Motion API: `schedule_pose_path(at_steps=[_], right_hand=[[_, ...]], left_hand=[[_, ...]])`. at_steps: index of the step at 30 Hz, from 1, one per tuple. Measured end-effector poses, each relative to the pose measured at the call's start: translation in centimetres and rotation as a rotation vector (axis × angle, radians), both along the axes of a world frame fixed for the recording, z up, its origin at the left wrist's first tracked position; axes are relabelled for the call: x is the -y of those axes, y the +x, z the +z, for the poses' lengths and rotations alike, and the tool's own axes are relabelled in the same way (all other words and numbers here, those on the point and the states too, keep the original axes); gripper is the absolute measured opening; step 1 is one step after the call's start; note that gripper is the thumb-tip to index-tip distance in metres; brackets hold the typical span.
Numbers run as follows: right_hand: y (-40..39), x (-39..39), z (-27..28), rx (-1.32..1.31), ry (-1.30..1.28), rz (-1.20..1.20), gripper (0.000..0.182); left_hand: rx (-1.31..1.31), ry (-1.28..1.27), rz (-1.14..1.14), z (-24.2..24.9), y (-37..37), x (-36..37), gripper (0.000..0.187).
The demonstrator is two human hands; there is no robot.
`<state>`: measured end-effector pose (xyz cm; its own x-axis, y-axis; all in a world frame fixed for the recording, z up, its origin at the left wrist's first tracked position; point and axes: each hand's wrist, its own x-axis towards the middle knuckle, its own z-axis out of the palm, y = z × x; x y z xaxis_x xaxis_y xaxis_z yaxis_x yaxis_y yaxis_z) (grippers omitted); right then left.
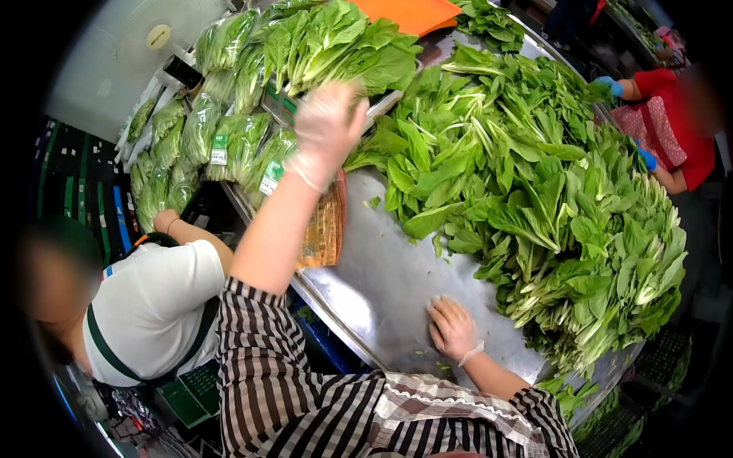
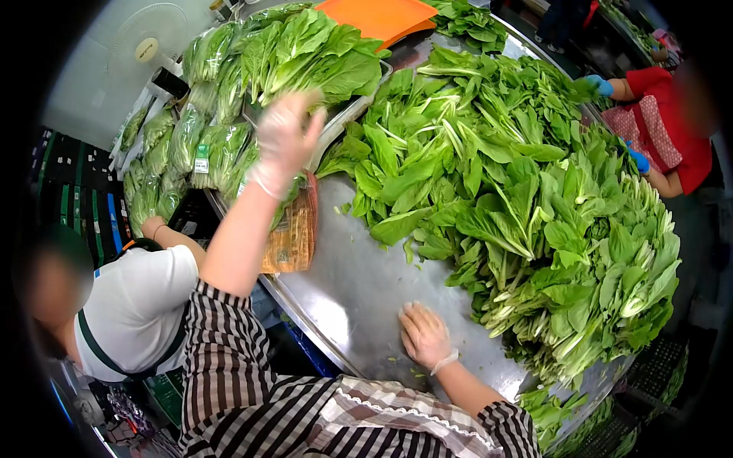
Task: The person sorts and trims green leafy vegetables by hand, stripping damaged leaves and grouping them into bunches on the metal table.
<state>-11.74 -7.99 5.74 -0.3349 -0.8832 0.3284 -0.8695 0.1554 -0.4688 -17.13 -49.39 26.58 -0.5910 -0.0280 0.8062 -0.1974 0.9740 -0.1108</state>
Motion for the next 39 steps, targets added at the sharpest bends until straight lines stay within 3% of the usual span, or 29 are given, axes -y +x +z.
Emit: schedule_pose_path(at_steps=[1,2,5,7,11,15,19,23,26,28,29,31,33,35,39], right_hand=[[0.1,0.0,-0.1,-0.002,-0.003,-0.003,0.042],[0.1,0.0,-0.2,-0.006,-0.005,-0.005,0.042],[0.2,0.0,0.1,-0.021,0.027,-0.014,0.042],[0.2,0.1,0.2,-0.021,0.034,-0.015,0.042],[0.2,0.2,-0.1,-0.009,0.001,-0.01,0.043],[0.2,0.0,0.1,0.015,-0.001,-0.002,0.044],[0.4,-0.1,-0.2,0.005,-0.003,-0.011,0.044],[0.4,-0.1,0.0,-0.009,0.029,-0.016,0.043],[0.3,-0.1,0.0,-0.028,0.025,-0.017,0.042],[0.5,-0.1,-0.2,-0.017,0.015,-0.022,0.042],[0.5,-0.1,-0.2,-0.002,0.011,-0.021,0.043],[0.4,-0.1,-0.4,0.02,0.0,-0.017,0.043],[0.3,-0.1,-0.5,0.03,-0.009,-0.02,0.043],[0.2,0.0,-0.4,0.028,-0.007,-0.026,0.043],[0.2,-0.1,-0.2,0.013,0.007,-0.017,0.044]], left_hand=[[0.069,0.096,-0.042,-2.8,0.7,-1.0,0.012],[0.237,0.226,0.07,-5.7,1.2,-1.3,0.009],[0.445,0.266,0.285,-11.4,0.5,0.0,0.024],[0.47,0.281,0.325,-13.4,-0.8,0.0,0.034],[0.385,0.318,0.338,-13.0,-1.7,-0.8,0.035],[0.202,0.354,0.156,-6.5,0.7,-4.1,0.026],[-0.018,0.158,0.012,1.1,1.8,-3.9,0.016],[-0.128,0.08,0.169,8.5,-0.3,0.3,0.015],[-0.094,0.23,0.292,10.8,-2.8,4.1,0.022],[-0.077,0.28,0.293,9.5,-3.4,5.6,0.032],[-0.02,0.148,0.536,7.9,-3.7,4.5,0.025],[-0.045,0.134,0.315,3.2,-2.5,3.7,0.033],[0.345,0.448,0.359,-0.1,0.3,-1.8,0.037],[0.639,0.478,0.503,-5.9,1.9,-3.2,0.033],[0.657,0.454,0.589,-13.0,1.6,-2.3,0.028]])
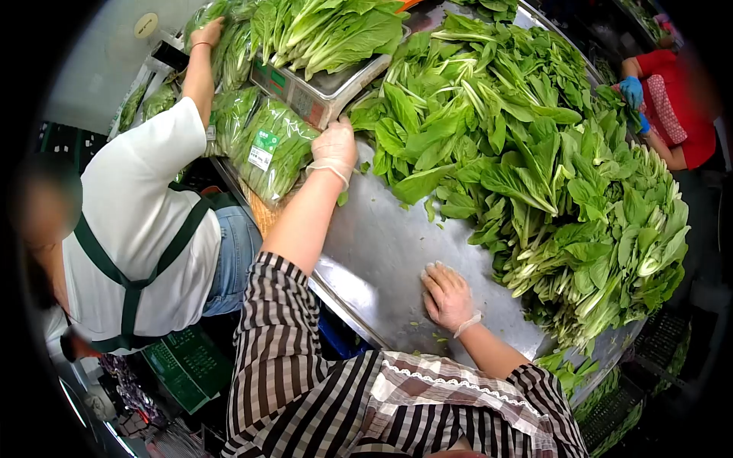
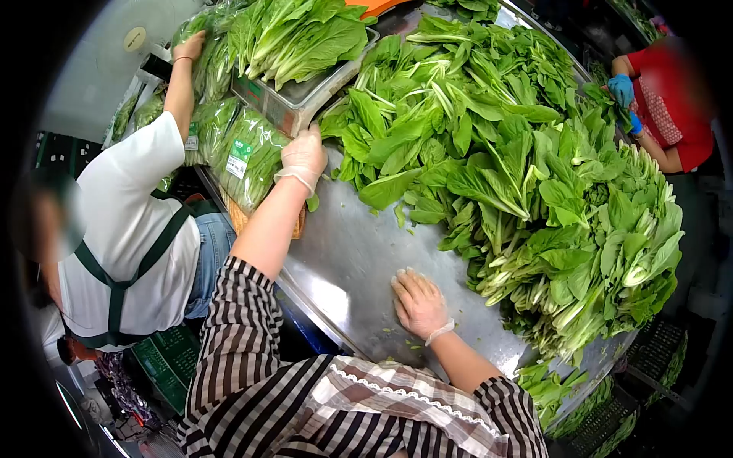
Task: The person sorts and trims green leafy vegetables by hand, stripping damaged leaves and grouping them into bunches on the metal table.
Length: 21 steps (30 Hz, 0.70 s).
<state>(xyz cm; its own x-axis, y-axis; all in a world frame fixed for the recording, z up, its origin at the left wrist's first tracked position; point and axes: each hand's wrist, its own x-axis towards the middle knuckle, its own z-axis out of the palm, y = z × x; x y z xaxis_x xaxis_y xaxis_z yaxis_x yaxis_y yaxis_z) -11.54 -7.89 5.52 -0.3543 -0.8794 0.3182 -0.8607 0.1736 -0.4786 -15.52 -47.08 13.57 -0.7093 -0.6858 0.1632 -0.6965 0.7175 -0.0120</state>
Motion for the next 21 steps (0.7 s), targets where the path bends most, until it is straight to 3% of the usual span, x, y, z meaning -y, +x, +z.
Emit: schedule_pose_path(at_steps=[2,6,8,10,13,16,18,21], right_hand=[[0.1,0.0,0.1,-0.008,-0.008,-0.007,0.044],[0.2,0.0,-0.5,-0.004,-0.046,-0.013,0.044],[0.3,-0.1,-0.5,0.0,-0.05,-0.017,0.044],[0.4,-0.4,-0.4,-0.002,-0.054,-0.023,0.044],[0.7,-0.6,-0.7,-0.015,-0.065,-0.031,0.043],[0.9,-0.8,-0.5,-0.022,-0.063,-0.044,0.042],[1.1,-1.1,0.3,-0.032,-0.076,-0.044,0.04],[0.8,-0.7,0.5,-0.046,-0.107,-0.042,0.039]], left_hand=[[0.022,0.015,0.01,-0.3,-0.4,-0.2,0.026],[0.04,0.338,-0.014,6.1,0.0,-3.0,0.029],[-0.169,0.709,-0.132,7.3,1.1,-2.4,0.034],[-0.315,1.156,-0.082,10.5,3.1,-4.8,0.033],[-0.432,1.556,-0.136,9.8,6.4,-6.8,0.032],[-0.566,1.762,-0.125,10.0,8.4,-9.6,0.031],[-0.548,1.658,-0.164,11.4,8.5,-10.2,0.031],[-0.526,1.259,-0.196,15.3,7.0,-8.7,0.028]])
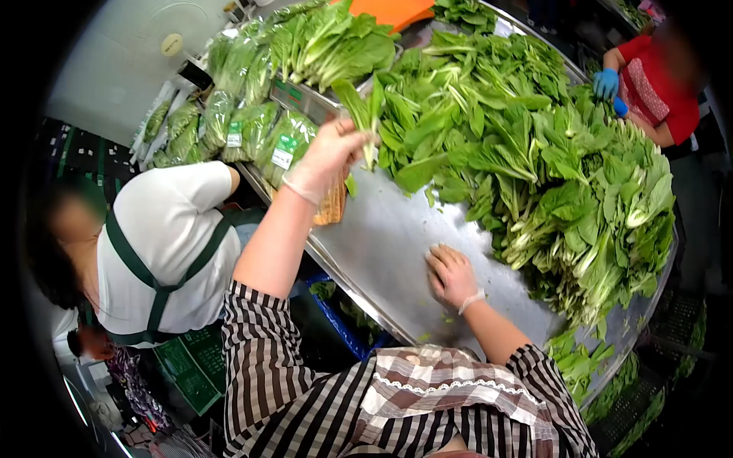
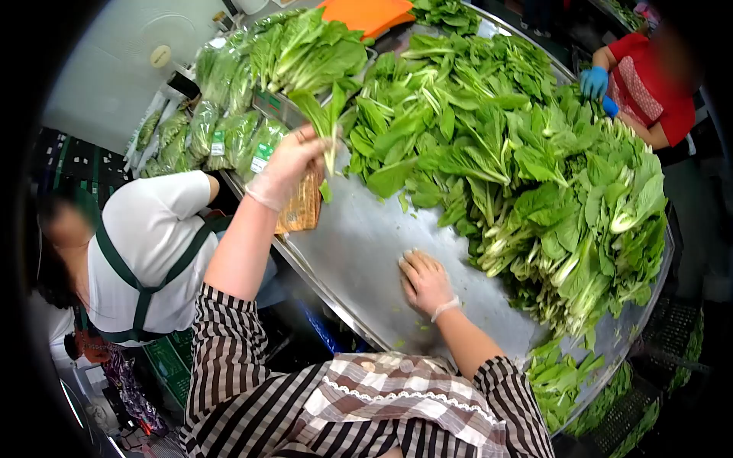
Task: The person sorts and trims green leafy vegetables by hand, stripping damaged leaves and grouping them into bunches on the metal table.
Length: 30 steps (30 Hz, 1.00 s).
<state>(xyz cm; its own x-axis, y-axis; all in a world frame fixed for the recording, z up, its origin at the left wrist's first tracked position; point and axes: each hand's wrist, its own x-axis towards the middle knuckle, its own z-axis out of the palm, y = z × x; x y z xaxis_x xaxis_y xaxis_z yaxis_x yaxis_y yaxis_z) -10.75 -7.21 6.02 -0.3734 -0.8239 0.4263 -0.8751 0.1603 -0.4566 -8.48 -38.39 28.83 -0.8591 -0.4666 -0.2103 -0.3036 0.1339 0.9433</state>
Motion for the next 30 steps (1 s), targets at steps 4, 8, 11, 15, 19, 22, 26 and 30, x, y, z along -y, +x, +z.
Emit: schedule_pose_path(at_steps=[4,8,11,15,19,22,26,30], right_hand=[[-0.1,0.0,-0.3,0.003,0.0,-0.008,0.038],[-0.1,-0.1,-0.3,0.019,0.042,-0.01,0.038],[-0.3,0.2,0.1,0.039,0.047,-0.006,0.038],[-0.3,0.1,-0.9,0.024,0.005,-0.011,0.038],[-0.2,-0.1,-0.7,0.018,0.02,-0.006,0.038],[-0.1,-0.2,-0.7,0.021,0.015,-0.014,0.038],[0.3,-0.2,-1.1,0.048,0.019,-0.014,0.038],[0.4,-0.7,-1.0,0.057,0.003,-0.012,0.04]], left_hand=[[-0.148,-0.869,0.33,5.2,-5.9,8.4,0.029],[0.2,-1.307,0.473,9.7,-12.0,14.8,0.052],[0.081,-1.235,0.452,5.7,-12.9,14.2,0.054],[0.09,-1.116,0.279,-2.0,-9.3,6.5,0.043],[0.638,-1.111,0.123,-12.8,-7.2,8.1,0.039],[0.686,-1.247,-0.001,-15.6,-5.7,6.3,0.032],[0.689,-1.423,-0.208,-15.8,0.1,-1.8,0.033],[0.48,-1.265,0.021,-18.8,4.9,-8.2,0.047]])
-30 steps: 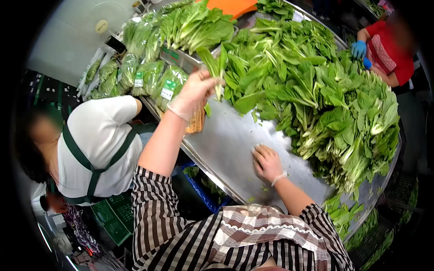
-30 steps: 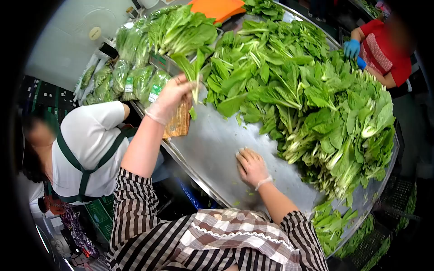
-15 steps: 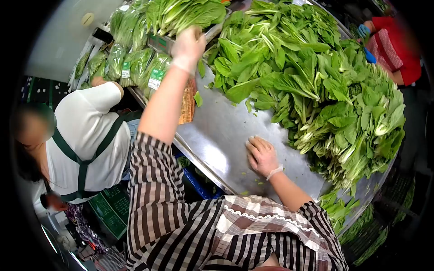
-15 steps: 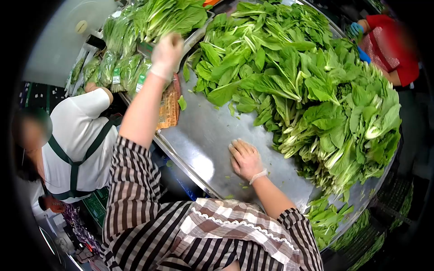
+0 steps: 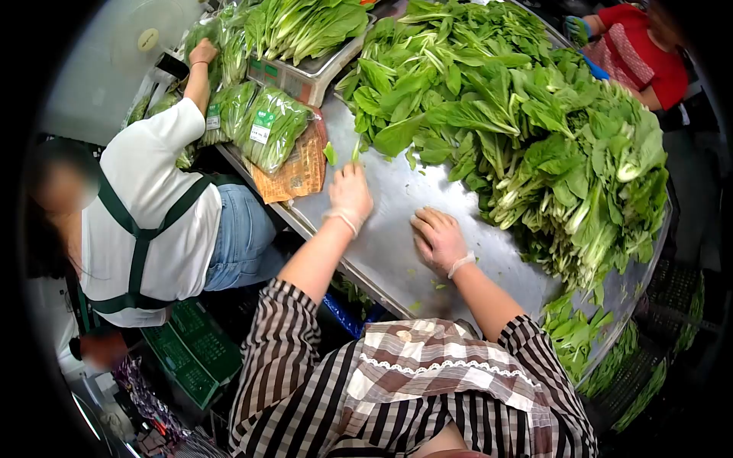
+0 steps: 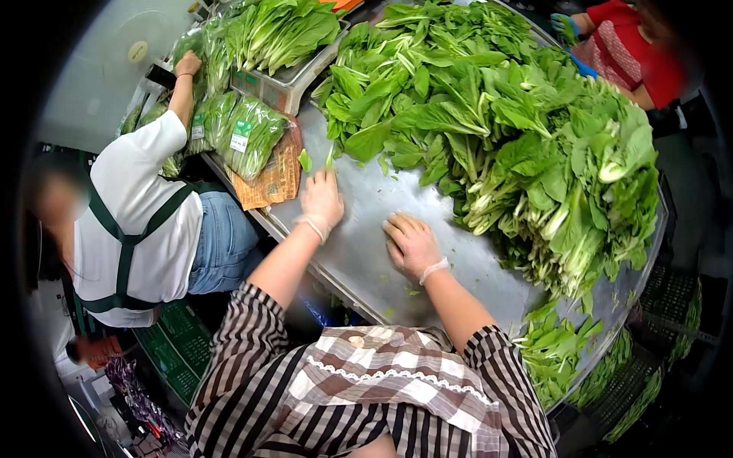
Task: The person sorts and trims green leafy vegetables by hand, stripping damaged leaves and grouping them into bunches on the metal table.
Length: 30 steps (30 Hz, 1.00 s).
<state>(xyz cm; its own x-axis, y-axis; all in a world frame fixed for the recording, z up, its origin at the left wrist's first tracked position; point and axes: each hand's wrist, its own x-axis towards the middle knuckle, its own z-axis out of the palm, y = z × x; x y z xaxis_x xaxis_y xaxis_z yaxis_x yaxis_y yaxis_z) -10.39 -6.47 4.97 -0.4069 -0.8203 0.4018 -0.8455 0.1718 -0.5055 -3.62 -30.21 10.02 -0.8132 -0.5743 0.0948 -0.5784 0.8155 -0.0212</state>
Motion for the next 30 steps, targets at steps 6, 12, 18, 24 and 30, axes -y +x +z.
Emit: schedule_pose_path(at_steps=[6,12,18,24,30], right_hand=[[-1.3,-1.0,-1.0,0.113,-0.16,0.031,0.028],[2.0,-11.8,-1.1,0.484,-0.172,-0.301,0.022],[8.2,-23.8,-2.5,0.177,0.036,-0.571,0.019],[11.7,-30.3,-5.2,0.084,0.044,-0.722,0.022],[11.3,-35.2,-7.6,0.145,0.007,-0.743,0.025]], left_hand=[[-0.145,0.19,-0.149,-3.1,2.3,-9.9,0.05],[-0.075,0.493,-0.538,-4.5,4.2,-21.8,0.054],[0.114,0.784,-0.891,-6.4,5.1,-28.4,0.056],[0.244,0.741,-1.006,-7.4,4.5,-33.0,0.054],[0.253,0.88,-1.052,-9.6,4.6,-37.4,0.054]])
